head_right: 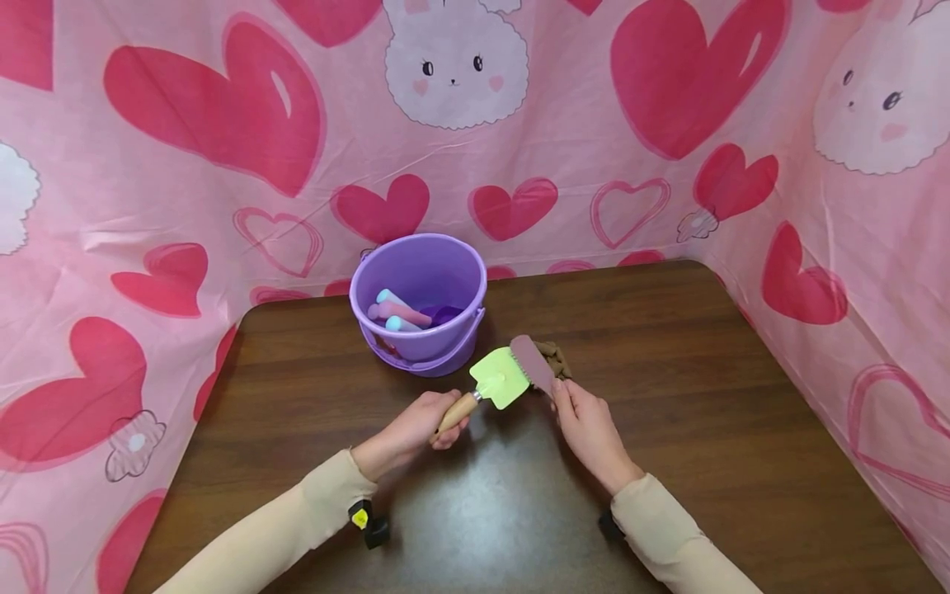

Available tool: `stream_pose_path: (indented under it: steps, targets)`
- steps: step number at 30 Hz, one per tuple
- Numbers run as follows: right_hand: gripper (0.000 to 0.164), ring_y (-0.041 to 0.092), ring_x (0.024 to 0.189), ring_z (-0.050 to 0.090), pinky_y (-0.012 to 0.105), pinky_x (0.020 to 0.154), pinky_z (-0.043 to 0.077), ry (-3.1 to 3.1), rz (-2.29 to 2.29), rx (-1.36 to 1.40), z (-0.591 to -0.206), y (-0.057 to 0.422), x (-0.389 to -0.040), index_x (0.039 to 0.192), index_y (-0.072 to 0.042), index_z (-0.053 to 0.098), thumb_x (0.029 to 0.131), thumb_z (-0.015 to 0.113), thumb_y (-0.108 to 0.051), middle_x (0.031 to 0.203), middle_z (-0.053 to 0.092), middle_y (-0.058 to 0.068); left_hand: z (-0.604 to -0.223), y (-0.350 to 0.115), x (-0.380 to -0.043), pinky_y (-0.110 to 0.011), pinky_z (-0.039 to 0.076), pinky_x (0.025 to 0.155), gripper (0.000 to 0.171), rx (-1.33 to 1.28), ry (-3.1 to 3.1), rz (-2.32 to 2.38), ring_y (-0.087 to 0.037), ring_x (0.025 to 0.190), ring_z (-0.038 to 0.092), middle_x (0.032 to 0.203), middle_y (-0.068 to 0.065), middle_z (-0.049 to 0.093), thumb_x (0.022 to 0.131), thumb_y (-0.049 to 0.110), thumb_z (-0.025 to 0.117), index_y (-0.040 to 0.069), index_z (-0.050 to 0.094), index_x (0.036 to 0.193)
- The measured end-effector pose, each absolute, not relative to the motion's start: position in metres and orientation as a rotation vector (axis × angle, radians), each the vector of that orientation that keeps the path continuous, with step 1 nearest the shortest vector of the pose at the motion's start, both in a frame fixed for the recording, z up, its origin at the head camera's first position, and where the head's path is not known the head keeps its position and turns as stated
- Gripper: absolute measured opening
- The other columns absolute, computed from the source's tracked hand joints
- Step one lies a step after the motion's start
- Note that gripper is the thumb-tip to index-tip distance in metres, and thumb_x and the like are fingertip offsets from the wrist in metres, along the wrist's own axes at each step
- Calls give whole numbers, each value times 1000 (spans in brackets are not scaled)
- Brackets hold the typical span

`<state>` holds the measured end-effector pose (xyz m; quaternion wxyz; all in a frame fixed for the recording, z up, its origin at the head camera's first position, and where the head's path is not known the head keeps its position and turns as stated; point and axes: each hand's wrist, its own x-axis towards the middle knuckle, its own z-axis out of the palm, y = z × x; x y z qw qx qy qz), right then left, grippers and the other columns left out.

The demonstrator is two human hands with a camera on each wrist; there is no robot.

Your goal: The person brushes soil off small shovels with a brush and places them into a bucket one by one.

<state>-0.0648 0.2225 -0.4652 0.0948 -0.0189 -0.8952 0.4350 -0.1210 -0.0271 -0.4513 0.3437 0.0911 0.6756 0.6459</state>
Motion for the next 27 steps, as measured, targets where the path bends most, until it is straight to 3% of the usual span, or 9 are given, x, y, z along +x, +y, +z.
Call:
stream_pose_path:
  steps: [3,8,19,27]
  targets:
    - [36,10,50,43,25,46,36,-2661,1379,93,-464,217,-61,77,-11,57,98,44,-37,58,48,-4,-453,-26,-122,-21,30,40,46,217,1719,1727,-8,38,35,46,1,39,100,27,28,-1,52,72]
    - [28,6,47,39,23,44,35,-2673,1360,313,-465,211,-58,76,-16,54,97,48,-32,55,43,-9,-452,-26,-122,-20,29,39,46,224,1678,1743,-7,38,34,47,1,39,100,27,26,1,51,71]
    - [42,12,51,45,26,48,36,-2640,1334,-84,-464,234,-68,78,-7,57,99,40,-40,60,51,1,-451,-28,-120,-21,31,39,50,292,1666,1683,-8,38,35,47,0,42,100,28,27,-8,51,76]
    - [45,13,47,41,28,46,33,-2542,1441,-207,-458,240,-68,83,-2,55,99,38,-41,56,46,4,-449,-34,-117,-25,32,39,56,434,1859,1595,-10,38,39,48,-2,47,101,32,30,-10,57,76]
